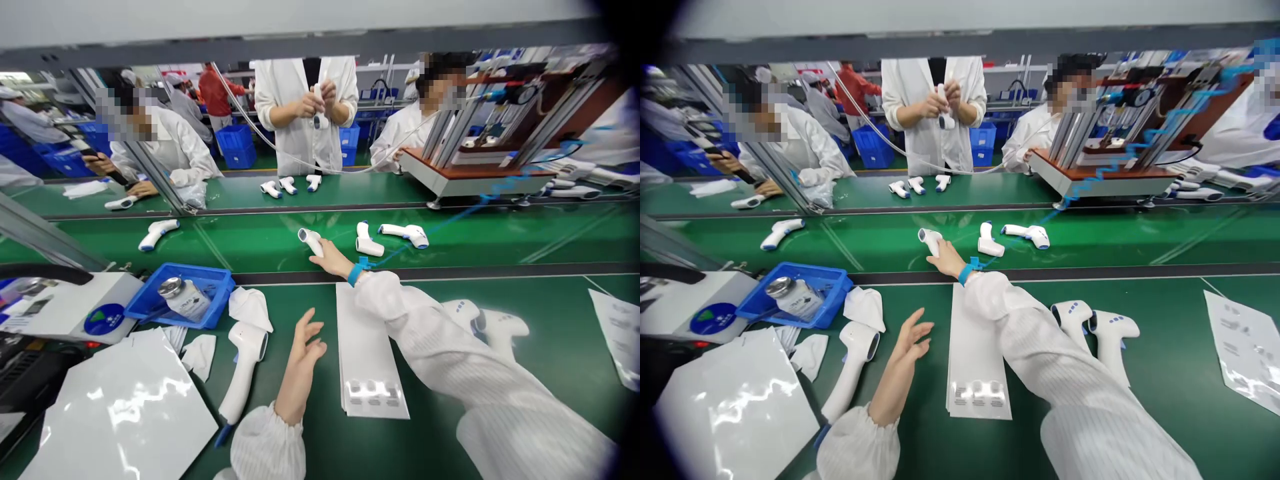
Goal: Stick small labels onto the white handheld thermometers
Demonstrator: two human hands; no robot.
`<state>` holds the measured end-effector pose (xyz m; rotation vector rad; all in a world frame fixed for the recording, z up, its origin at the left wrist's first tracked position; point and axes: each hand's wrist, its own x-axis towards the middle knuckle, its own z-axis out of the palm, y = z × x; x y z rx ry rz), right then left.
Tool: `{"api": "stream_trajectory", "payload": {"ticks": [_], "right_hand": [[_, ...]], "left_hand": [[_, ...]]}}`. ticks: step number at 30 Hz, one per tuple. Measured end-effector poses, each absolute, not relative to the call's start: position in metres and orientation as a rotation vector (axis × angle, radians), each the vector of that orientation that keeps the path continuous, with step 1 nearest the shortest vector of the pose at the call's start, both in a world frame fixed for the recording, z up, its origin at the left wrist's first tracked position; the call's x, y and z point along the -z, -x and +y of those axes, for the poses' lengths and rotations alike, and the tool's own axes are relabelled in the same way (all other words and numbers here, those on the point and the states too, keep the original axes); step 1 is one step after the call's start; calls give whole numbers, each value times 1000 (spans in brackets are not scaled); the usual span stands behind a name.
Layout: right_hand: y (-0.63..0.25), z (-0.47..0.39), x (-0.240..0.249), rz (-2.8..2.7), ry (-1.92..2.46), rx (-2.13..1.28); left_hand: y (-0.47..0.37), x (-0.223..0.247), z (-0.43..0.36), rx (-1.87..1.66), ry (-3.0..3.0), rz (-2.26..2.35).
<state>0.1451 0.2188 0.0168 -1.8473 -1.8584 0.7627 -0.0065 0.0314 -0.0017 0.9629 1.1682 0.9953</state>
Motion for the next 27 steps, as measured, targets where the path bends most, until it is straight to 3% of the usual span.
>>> {"api": "stream_trajectory", "payload": {"ticks": [6, 11, 18, 23, 25, 27], "right_hand": [[-187, 237, -7, -1712, 2113, -404], [-221, 217, -8, -1764, 2148, -391], [-198, 179, -56, -2338, 1463, -1001], [-182, 146, -80, -2477, 751, -1551], [-187, 149, -79, -2525, 744, -1455], [-201, 163, -72, -2523, 1177, -1006]], "left_hand": [[32, 9, 19, -989, -972, 1271], [26, 19, 29, -1072, -1084, 1291], [21, -30, 56, -1090, -1815, 1425], [16, -44, 67, -689, -1447, 1005], [10, -44, 64, -671, -1291, 908], [5, -45, 57, -780, -1185, 952]]}}
